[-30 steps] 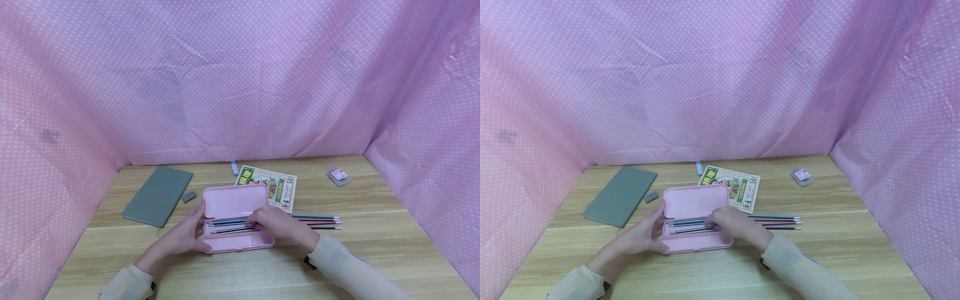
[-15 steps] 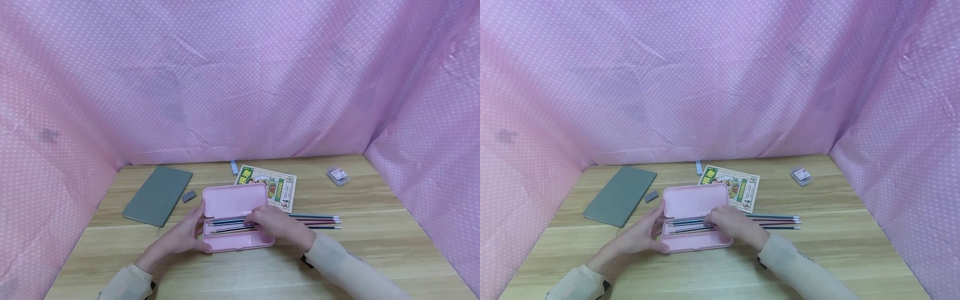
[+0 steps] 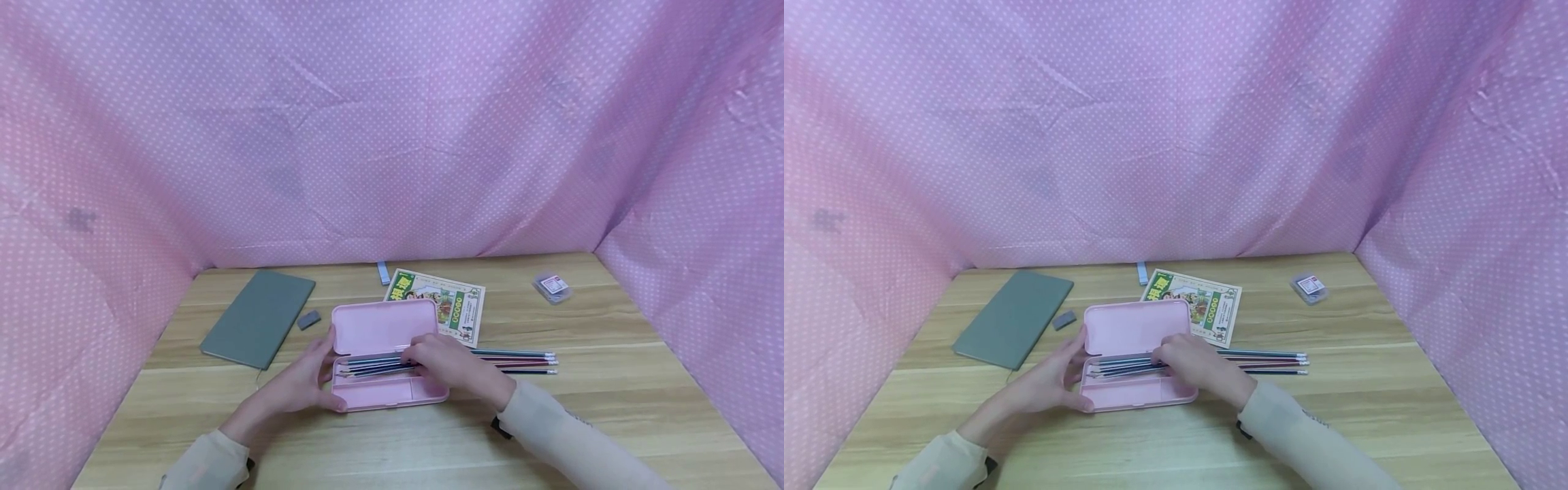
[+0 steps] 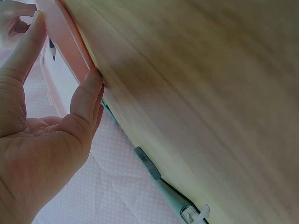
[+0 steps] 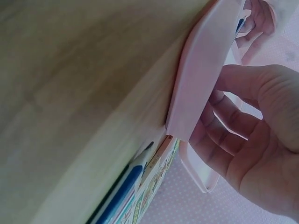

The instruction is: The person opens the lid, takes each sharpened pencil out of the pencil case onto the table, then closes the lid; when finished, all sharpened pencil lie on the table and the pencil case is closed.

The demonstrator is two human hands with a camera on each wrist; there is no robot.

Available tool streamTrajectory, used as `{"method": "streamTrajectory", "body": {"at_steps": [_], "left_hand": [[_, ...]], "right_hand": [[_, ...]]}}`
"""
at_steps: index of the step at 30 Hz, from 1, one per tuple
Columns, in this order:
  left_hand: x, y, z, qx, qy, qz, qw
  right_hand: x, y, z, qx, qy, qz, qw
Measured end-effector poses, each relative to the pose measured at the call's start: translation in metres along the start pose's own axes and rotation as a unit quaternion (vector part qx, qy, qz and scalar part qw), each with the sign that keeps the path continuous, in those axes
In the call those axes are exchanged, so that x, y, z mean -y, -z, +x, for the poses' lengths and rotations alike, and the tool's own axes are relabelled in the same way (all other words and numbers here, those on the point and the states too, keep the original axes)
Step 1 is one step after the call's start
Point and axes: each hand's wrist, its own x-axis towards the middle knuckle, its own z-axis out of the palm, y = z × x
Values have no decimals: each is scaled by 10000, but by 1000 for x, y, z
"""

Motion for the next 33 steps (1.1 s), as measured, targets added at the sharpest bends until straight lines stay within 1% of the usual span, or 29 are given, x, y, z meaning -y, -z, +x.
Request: {"method": "streamTrajectory", "body": {"at_steps": [4,11,15,25,33], "left_hand": [[-1,0,0,-15,18,37,10000],[-2,0,0,-30,15,146,9999],[-2,0,0,-28,-8,121,9999],[-3,0,-1,-53,95,-11,9999],[-4,0,-1,-37,105,26,9999]], "right_hand": [[0,-2,-1,-117,26,-54,9999],[0,-2,-4,-222,-91,17,9997],[1,0,-6,-258,-106,16,9996],[2,16,-13,-334,68,288,9990],[-10,33,-33,-321,212,693,9969]]}}
